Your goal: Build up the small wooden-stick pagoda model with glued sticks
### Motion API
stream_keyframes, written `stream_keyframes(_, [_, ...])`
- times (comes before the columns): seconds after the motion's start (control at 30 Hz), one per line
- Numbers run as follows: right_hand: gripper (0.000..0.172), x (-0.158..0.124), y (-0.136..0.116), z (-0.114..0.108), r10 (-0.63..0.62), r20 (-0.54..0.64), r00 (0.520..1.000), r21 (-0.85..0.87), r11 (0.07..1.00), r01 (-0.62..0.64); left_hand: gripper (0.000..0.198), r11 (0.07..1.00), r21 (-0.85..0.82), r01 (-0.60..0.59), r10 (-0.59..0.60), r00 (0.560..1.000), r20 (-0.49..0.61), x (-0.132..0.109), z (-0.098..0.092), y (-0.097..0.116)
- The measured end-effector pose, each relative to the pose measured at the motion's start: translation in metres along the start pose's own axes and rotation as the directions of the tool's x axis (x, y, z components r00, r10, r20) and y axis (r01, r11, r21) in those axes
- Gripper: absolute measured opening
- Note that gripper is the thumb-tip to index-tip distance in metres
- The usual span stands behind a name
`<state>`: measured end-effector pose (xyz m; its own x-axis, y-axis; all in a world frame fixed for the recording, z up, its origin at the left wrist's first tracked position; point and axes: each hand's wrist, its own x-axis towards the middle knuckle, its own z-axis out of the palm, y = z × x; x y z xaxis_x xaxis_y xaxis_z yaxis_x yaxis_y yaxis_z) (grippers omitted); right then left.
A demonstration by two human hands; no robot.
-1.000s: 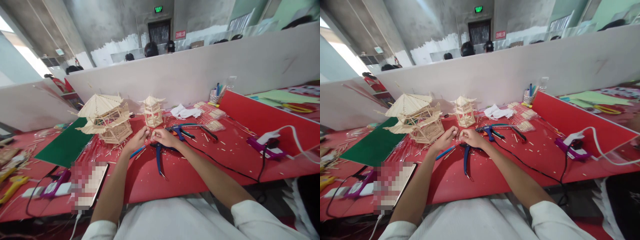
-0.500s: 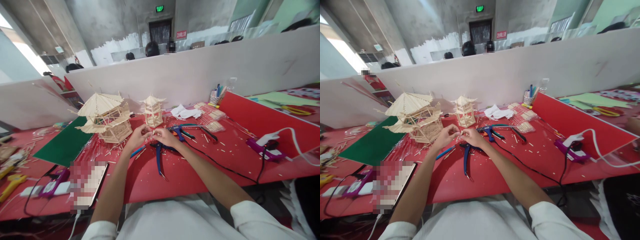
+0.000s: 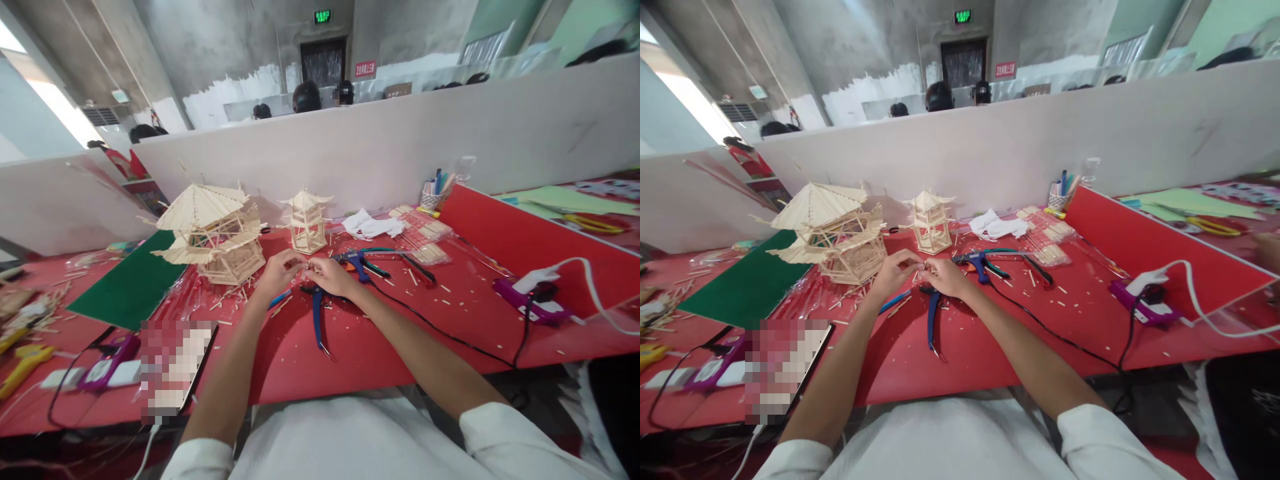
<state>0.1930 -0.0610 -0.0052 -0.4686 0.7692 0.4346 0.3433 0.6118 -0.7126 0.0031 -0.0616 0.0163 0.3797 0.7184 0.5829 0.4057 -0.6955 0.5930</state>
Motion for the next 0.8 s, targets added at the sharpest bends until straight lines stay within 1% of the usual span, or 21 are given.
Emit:
stream_keyframes(0.13, [0.016, -0.001, -0.003, -0.004, 0.014, -0.005, 1.0, -0.013, 1.0, -0.014, 0.014, 1.0, 0.002, -0.008, 0.008, 0.998, -0.061, -0.001, 0.004, 0.001])
stream_keyframes(0.3, [0.016, -0.002, -0.005, -0.005, 0.013, -0.011, 1.0, -0.038, 0.999, -0.014, 0.016, 0.999, -0.021, 0.033, -0.034, 0.997, -0.076, -0.001, 0.006, 0.003])
stream_keyframes(0.43, [0.013, -0.002, 0.0, -0.003, 0.012, -0.009, 1.0, -0.097, 0.995, -0.012, 0.017, 0.999, -0.012, 0.052, -0.052, 0.998, -0.031, -0.001, 0.008, 0.004])
stream_keyframes(0.57, [0.012, -0.003, 0.003, -0.001, 0.004, -0.012, 1.0, -0.136, 0.991, -0.006, 0.012, 0.998, 0.042, 0.041, -0.042, 0.999, 0.027, -0.001, 0.009, 0.007])
stream_keyframes(0.8, [0.012, -0.003, -0.001, -0.001, 0.013, -0.028, 1.0, -0.137, 0.99, -0.017, 0.009, 0.998, 0.043, 0.055, -0.058, 0.995, 0.075, -0.002, 0.014, 0.007])
